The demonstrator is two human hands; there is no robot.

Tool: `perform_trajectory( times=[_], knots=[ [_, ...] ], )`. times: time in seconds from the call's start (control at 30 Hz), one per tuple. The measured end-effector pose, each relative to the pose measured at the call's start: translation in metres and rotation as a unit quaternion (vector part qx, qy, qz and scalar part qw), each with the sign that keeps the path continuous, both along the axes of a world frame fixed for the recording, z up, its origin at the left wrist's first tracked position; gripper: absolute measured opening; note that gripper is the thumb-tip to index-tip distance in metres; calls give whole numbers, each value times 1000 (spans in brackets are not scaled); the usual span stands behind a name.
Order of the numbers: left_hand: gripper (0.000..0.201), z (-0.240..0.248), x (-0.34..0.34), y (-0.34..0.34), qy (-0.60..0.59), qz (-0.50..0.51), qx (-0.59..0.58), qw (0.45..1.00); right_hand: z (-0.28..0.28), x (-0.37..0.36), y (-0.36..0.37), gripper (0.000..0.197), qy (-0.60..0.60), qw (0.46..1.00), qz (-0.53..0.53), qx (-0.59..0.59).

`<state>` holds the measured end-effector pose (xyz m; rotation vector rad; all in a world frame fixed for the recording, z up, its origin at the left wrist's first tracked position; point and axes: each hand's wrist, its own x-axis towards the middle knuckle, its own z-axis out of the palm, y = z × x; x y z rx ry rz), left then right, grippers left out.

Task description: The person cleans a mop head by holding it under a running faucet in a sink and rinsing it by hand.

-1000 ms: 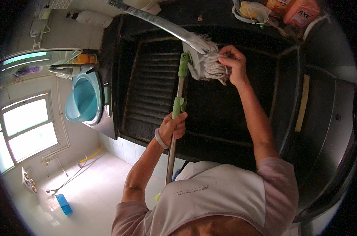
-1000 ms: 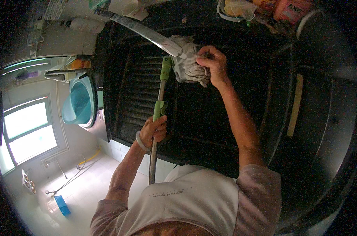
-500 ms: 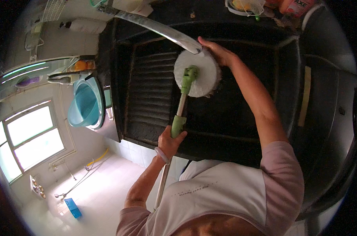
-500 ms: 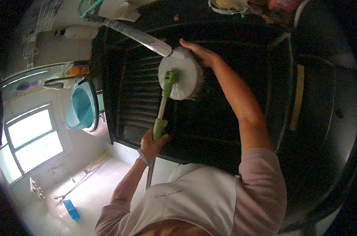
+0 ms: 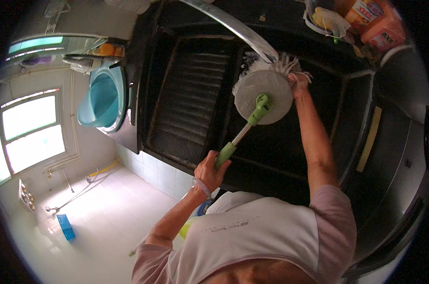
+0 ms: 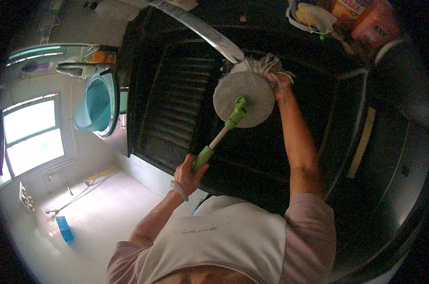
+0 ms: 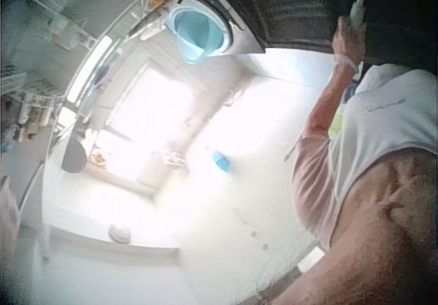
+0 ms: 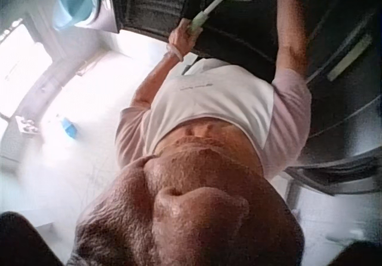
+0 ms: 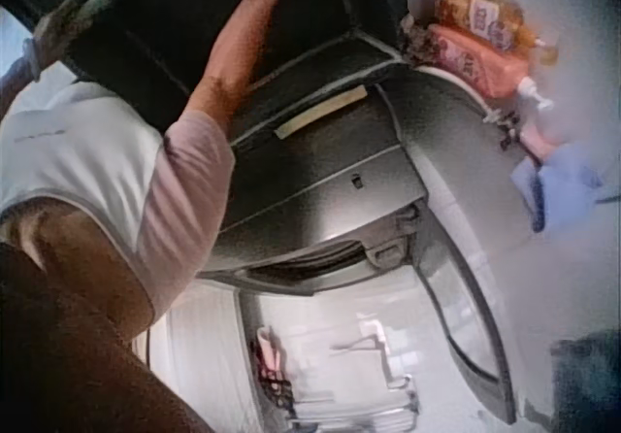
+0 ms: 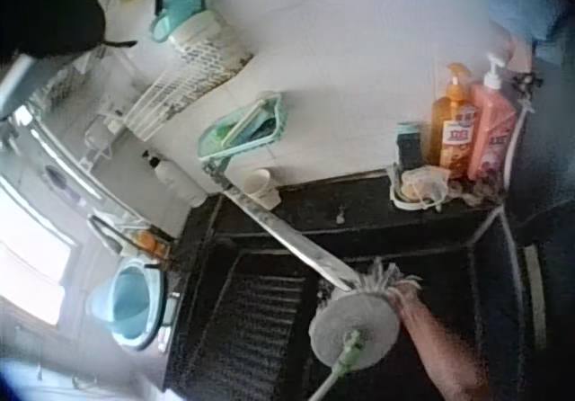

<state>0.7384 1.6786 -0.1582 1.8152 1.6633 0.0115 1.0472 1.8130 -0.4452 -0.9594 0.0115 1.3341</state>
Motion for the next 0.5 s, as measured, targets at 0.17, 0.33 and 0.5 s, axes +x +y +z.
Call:
perform_trajectory(
  times=[0.17,0.33,0.5],
  knots=[
    [27,5,9,9,8,-45,76,996,-15,13,9,16,153,980,-60,114],
    [28,14,25,26,35,-81,94,992,-33,70,6,19,141,972,-120,143],
    [32,8,16,33,41,-109,157,981,59,63,-3,22,-116,988,-62,76]
  ],
)
